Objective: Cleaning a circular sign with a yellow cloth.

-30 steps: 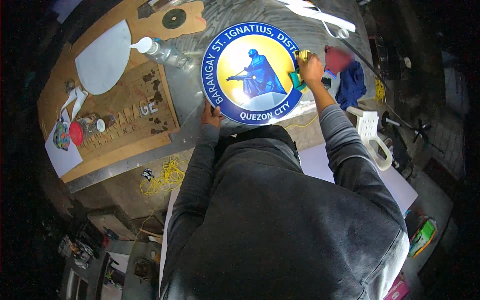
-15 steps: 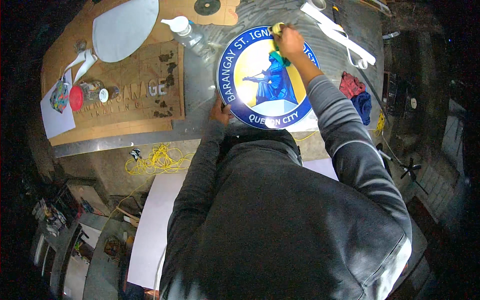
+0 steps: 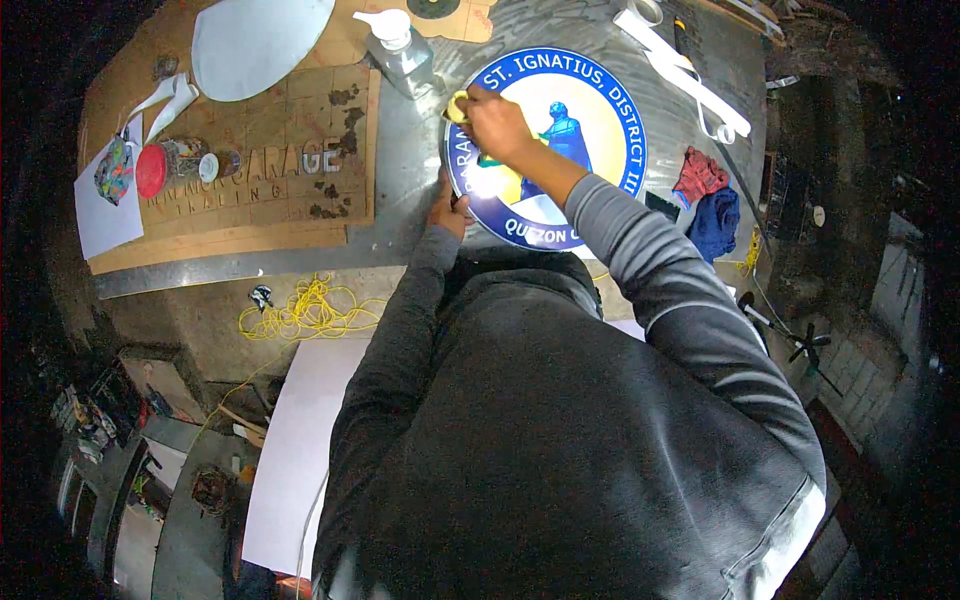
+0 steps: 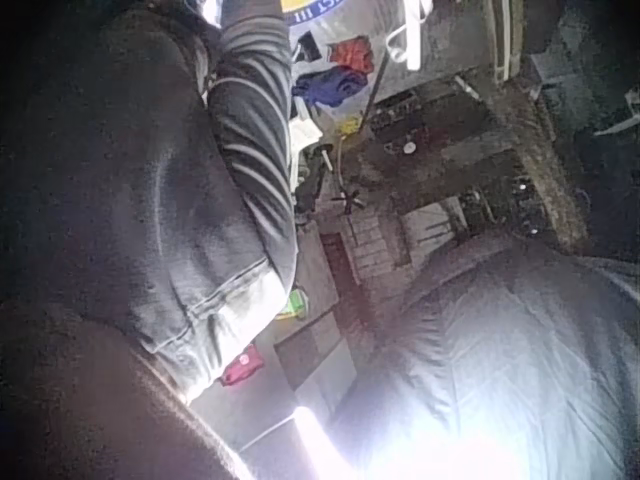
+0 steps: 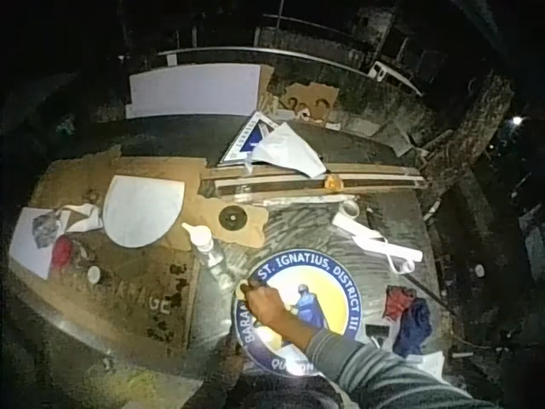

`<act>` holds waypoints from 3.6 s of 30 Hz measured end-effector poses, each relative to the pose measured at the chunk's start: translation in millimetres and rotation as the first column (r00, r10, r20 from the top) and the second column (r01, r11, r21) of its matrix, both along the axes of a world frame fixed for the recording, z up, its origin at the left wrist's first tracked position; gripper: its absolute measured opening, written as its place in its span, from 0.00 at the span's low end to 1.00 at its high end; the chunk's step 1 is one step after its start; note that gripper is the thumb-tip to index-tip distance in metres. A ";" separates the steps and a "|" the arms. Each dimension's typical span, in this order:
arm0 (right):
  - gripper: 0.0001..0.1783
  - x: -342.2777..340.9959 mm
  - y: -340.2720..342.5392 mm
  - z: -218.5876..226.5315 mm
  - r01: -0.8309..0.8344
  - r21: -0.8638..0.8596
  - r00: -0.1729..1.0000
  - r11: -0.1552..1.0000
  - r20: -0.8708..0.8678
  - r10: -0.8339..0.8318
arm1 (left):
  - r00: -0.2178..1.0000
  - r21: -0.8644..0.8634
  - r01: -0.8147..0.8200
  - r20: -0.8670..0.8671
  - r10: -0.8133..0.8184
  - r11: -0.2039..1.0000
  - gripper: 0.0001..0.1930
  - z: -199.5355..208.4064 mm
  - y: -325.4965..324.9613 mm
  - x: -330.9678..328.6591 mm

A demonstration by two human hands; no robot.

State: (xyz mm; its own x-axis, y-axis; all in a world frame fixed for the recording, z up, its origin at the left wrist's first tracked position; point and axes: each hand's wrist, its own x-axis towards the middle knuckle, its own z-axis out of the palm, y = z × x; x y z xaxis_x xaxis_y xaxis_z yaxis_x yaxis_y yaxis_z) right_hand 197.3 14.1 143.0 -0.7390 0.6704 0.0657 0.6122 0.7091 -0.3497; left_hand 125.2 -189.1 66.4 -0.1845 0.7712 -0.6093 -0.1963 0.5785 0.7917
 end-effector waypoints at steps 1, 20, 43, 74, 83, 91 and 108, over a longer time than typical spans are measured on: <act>0.11 0.5 -8.9 0.3 -0.036 0.015 0.999 0.999 -0.014 0.036 | 1.000 -0.042 -0.028 0.011 0.029 0.999 0.33 0.8 2.5 -0.1; 0.15 10.3 -53.9 5.1 -0.095 -0.015 0.995 0.995 -0.025 0.094 | 0.997 -0.052 0.009 0.078 -0.005 0.999 0.34 0.6 3.8 -10.4; 0.18 149.8 133.5 0.5 0.657 0.037 0.714 0.753 0.291 -0.637 | 0.931 0.202 -0.001 -0.357 0.074 0.979 0.32 -27.4 -10.4 4.8; 0.13 169.9 -226.5 14.9 0.743 -0.068 0.661 0.666 0.236 -0.713 | 0.973 -0.171 0.009 0.228 0.031 0.985 0.36 -27.0 27.6 -13.0; 0.12 63.5 -190.4 6.0 0.450 -0.115 0.893 0.886 0.083 -0.443 | 0.907 -0.152 -0.012 0.414 0.075 0.988 0.44 -26.2 20.0 -16.5; 0.11 -4.7 -118.7 13.6 0.353 -0.076 0.936 0.933 0.019 -0.353 | 0.870 -0.115 -0.188 0.442 0.220 0.975 0.47 -45.6 21.7 -9.2; 0.14 185.9 -215.1 30.2 0.397 -0.189 0.911 0.898 0.198 -0.361 | 0.996 0.062 -0.007 0.086 0.002 0.998 0.35 -25.4 6.3 -11.2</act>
